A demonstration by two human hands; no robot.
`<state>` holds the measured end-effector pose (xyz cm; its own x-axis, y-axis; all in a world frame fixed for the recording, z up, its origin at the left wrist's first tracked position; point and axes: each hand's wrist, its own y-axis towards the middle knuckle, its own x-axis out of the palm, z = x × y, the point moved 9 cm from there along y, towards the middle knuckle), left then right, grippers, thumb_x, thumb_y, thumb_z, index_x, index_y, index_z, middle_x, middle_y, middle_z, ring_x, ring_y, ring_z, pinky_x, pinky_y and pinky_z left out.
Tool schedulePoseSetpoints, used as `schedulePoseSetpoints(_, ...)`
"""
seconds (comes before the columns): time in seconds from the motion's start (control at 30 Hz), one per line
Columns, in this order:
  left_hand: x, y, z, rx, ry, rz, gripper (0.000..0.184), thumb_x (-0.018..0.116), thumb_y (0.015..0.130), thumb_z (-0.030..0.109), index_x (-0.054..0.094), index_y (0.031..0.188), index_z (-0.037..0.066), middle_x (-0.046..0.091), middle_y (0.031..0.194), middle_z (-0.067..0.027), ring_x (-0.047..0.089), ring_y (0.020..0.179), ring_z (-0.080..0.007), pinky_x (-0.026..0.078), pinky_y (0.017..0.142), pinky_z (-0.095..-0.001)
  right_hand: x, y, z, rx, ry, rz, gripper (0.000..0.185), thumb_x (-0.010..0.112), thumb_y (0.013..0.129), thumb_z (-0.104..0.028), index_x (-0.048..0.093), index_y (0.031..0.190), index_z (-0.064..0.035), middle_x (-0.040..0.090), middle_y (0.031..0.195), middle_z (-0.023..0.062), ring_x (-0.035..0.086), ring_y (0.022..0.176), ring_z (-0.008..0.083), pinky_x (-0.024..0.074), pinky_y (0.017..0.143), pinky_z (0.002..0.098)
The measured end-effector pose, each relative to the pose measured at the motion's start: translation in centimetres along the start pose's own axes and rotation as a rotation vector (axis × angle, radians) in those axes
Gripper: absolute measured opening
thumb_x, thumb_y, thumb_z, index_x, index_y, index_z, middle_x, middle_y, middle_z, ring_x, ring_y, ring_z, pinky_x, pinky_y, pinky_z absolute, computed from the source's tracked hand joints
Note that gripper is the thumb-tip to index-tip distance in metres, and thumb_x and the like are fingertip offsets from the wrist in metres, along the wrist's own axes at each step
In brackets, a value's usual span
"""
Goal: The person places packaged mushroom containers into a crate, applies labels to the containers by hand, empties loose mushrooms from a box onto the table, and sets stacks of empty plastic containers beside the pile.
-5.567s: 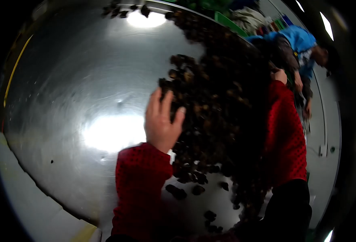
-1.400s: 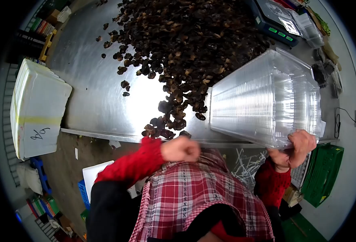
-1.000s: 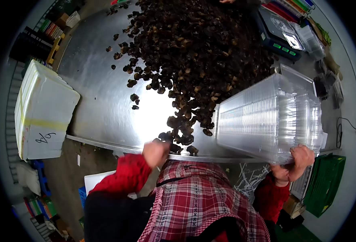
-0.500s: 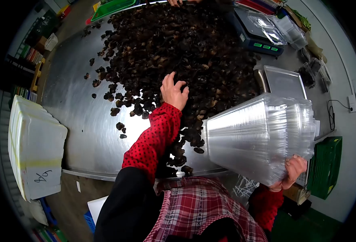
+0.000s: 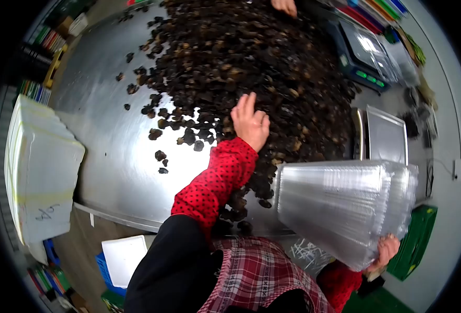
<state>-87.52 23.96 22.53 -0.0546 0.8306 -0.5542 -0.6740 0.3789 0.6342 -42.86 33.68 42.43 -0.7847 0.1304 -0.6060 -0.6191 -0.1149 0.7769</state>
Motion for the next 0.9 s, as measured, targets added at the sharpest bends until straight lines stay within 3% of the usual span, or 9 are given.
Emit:
schedulePoseSetpoints(0.2, -2.4, -0.3, 0.4, -0.049, -0.115, 0.093, 0.009, 0.066, 0.073, 0.008, 0.062, 0.077, 0.000, 0.058, 0.126, -0.0167, 0.046, 0.125, -0.0366, 0.032, 0.102, -0.0508, -1.3, -2.2, 1.2, 0.053, 0.000, -0.013, 0.066, 0.034, 0.089, -0.058, 0.054, 0.102, 0.0034, 0.061, 0.085, 0.0216, 0.057, 0.075, 0.0345, 0.0458, 0.071, 0.0525)
schedulePoseSetpoints(0.33, -5.7, -0.2, 3.5, 0.065, -0.448, -0.026, 0.009, 0.062, 0.070, -0.001, 0.057, 0.077, 0.002, 0.064, 0.108, -0.0127, 0.057, 0.110, -0.0348, 0.043, 0.093, -0.0438, -1.0, -1.6, 0.9, 0.166, -0.078, -0.086, 0.066, 0.035, 0.089, -0.061, 0.055, 0.102, 0.0007, 0.060, 0.090, 0.0194, 0.057, 0.083, 0.0358, 0.0446, 0.082, 0.0542)
schedulePoseSetpoints(0.37, -6.8, -0.3, 3.9, 0.071, -0.420, -0.074, 0.009, 0.065, 0.072, 0.002, 0.056, 0.075, 0.003, 0.064, 0.103, -0.0112, 0.058, 0.107, -0.0335, 0.044, 0.091, -0.0431, -0.8, -1.4, 0.8, 0.189, -0.086, -0.102, 0.064, 0.037, 0.089, -0.060, 0.055, 0.102, -0.0003, 0.060, 0.092, 0.0187, 0.056, 0.086, 0.0356, 0.0439, 0.085, 0.0550)
schedulePoseSetpoints(0.43, -9.2, 1.3, 1.0, 0.198, -0.242, 0.067, 0.009, 0.067, 0.071, 0.008, 0.059, 0.074, 0.004, 0.065, 0.098, -0.0095, 0.058, 0.108, -0.0322, 0.045, 0.090, -0.0432, -0.3, -1.0, 0.7, 0.235, -0.103, -0.135, 0.060, 0.040, 0.089, -0.058, 0.056, 0.102, -0.0022, 0.059, 0.096, 0.0172, 0.055, 0.093, 0.0351, 0.0425, 0.092, 0.0566)
schedulePoseSetpoints(0.5, -7.5, 2.5, -7.7, -0.118, -0.144, -0.054, 0.010, 0.066, 0.075, 0.009, 0.065, 0.083, 0.005, 0.065, 0.103, -0.0095, 0.056, 0.111, -0.0329, 0.043, 0.091, -0.0446, 0.7, 1.8, -1.1, 0.321, -0.126, 0.038, 0.054, 0.045, 0.090, -0.055, 0.054, 0.103, -0.0034, 0.057, 0.098, 0.0149, 0.054, 0.098, 0.0333, 0.0417, 0.095, 0.0562)
schedulePoseSetpoints(0.6, -6.3, 1.9, -12.2, -0.136, 0.066, 0.013, 0.018, 0.064, 0.076, 0.010, 0.069, 0.093, 0.006, 0.062, 0.115, -0.0120, 0.049, 0.120, -0.0342, 0.039, 0.097, -0.0466, 2.2, 4.5, -2.6, 0.332, -0.185, 0.018, 0.049, 0.050, 0.091, -0.052, 0.051, 0.105, -0.0047, 0.055, 0.101, 0.0124, 0.054, 0.101, 0.0319, 0.0422, 0.098, 0.0546)
schedulePoseSetpoints(0.67, -5.4, 1.7, -12.4, -0.154, 0.091, -0.086, 0.022, 0.064, 0.077, 0.013, 0.071, 0.097, 0.007, 0.056, 0.127, -0.0143, 0.041, 0.128, -0.0359, 0.034, 0.103, -0.0479, 3.0, 6.1, -3.5, 0.328, -0.197, -0.017, 0.047, 0.053, 0.091, -0.049, 0.050, 0.106, -0.0047, 0.054, 0.102, 0.0122, 0.054, 0.101, 0.0316, 0.0420, 0.099, 0.0542)
schedulePoseSetpoints(0.83, -3.8, 1.7, -13.7, -0.267, 0.050, -0.067, 0.021, 0.065, 0.075, 0.014, 0.071, 0.092, 0.002, 0.053, 0.131, -0.0155, 0.038, 0.131, -0.0373, 0.032, 0.105, -0.0496, 2.5, 5.1, -3.1, 0.316, -0.194, -0.075, 0.045, 0.060, 0.088, -0.045, 0.048, 0.106, -0.0047, 0.053, 0.104, 0.0119, 0.053, 0.103, 0.0313, 0.0421, 0.100, 0.0538)
schedulePoseSetpoints(0.9, -3.7, 1.9, -13.3, -0.266, 0.075, -0.089, 0.025, 0.061, 0.075, 0.011, 0.070, 0.097, 0.002, 0.052, 0.132, -0.0164, 0.038, 0.130, -0.0395, 0.031, 0.106, -0.0496, 1.7, 3.5, -2.5, 0.366, -0.208, -0.057, 0.079, 0.037, 0.086, -0.077, 0.050, 0.113, -0.0034, 0.052, 0.110, 0.0137, 0.051, 0.111, 0.0340, 0.0390, 0.103, 0.0552)
